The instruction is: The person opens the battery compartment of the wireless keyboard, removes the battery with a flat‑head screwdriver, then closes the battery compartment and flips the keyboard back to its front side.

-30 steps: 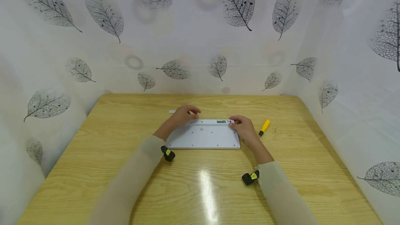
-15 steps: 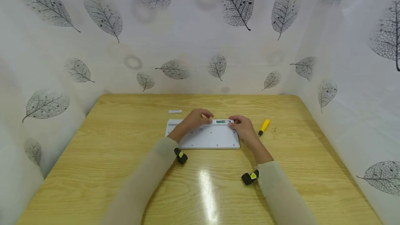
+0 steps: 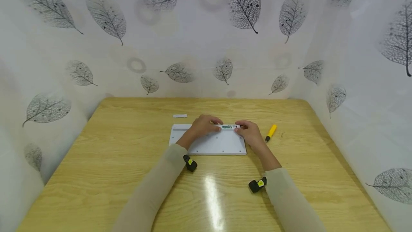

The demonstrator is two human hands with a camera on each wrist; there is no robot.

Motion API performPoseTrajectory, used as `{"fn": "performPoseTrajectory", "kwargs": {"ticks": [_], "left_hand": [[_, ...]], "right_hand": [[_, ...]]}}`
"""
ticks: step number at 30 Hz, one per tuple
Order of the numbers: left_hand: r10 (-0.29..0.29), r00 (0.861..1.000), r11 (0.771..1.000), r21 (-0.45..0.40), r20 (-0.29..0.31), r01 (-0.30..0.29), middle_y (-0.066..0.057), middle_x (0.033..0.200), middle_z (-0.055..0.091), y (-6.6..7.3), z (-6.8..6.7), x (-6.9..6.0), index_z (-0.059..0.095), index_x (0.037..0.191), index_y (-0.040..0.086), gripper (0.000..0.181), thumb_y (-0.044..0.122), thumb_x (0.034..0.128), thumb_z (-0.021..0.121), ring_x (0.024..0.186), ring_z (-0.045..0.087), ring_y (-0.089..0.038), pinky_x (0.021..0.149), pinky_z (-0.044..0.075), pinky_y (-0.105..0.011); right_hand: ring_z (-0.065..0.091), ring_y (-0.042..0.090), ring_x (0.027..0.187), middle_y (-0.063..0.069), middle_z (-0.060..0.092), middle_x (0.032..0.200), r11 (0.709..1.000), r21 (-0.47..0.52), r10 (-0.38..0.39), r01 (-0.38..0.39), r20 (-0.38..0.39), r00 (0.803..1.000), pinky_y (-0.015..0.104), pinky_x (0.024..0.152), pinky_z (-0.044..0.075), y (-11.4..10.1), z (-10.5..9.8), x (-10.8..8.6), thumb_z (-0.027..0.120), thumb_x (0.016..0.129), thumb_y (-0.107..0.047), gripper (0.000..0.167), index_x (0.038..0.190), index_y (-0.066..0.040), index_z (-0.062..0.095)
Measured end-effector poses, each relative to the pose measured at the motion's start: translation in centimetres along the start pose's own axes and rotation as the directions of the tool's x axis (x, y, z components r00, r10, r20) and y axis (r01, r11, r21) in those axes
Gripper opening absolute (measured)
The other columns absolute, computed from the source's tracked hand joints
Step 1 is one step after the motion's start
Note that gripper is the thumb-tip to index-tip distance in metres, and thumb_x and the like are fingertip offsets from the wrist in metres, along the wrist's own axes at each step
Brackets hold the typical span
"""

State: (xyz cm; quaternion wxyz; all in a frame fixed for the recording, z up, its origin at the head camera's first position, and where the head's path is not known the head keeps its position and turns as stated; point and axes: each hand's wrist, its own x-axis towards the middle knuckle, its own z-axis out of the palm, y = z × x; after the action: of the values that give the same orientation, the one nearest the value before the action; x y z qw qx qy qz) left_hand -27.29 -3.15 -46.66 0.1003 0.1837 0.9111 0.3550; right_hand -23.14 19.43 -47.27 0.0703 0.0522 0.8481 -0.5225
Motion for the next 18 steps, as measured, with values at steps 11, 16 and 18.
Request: {"fn": "performPoseTrajectory", "kwargs": {"ticks": [11,16,18], "left_hand": [[-0.009,1.000,1.000,0.002,-0.011,0.009,0.003,0.117,0.072,0.74,-0.15,-0.73,0.074,0.119,0.027,0.027,0.033,0.0927,0.072,0.109,0.063,-0.020,0.098,0.043,-0.044],[-0.021,1.000,1.000,0.004,-0.012,0.021,0.004,0.116,0.072,0.80,-0.14,-0.88,0.075,0.119,0.028,0.026,0.034,0.0934,0.071,0.108,0.063,-0.019,0.099,0.041,-0.045],[-0.024,1.000,1.000,0.002,-0.015,0.024,0.005,0.115,0.072,0.71,-0.11,-0.86,0.075,0.118,0.029,0.026,0.035,0.0935,0.071,0.107,0.063,-0.018,0.098,0.041,-0.044]], "right_hand": [[0.047,0.026,0.106,0.011,0.059,0.122,1.000,-0.004,-0.016,0.016,0.003,1.000,0.035,0.088,0.042,0.17,-0.11,-0.07,0.063,0.100,-0.017,0.032,0.132,-0.011,0.065],[0.047,0.026,0.108,0.011,0.059,0.126,1.000,-0.006,0.001,-0.001,0.003,1.000,0.035,0.090,0.041,-0.08,0.05,-0.39,0.063,0.100,-0.017,0.033,0.132,-0.011,0.065],[0.047,0.026,0.108,0.011,0.059,0.126,1.000,-0.011,0.003,-0.003,0.004,1.000,0.036,0.091,0.041,-0.19,0.07,-0.46,0.063,0.100,-0.017,0.033,0.133,-0.011,0.065]]}}
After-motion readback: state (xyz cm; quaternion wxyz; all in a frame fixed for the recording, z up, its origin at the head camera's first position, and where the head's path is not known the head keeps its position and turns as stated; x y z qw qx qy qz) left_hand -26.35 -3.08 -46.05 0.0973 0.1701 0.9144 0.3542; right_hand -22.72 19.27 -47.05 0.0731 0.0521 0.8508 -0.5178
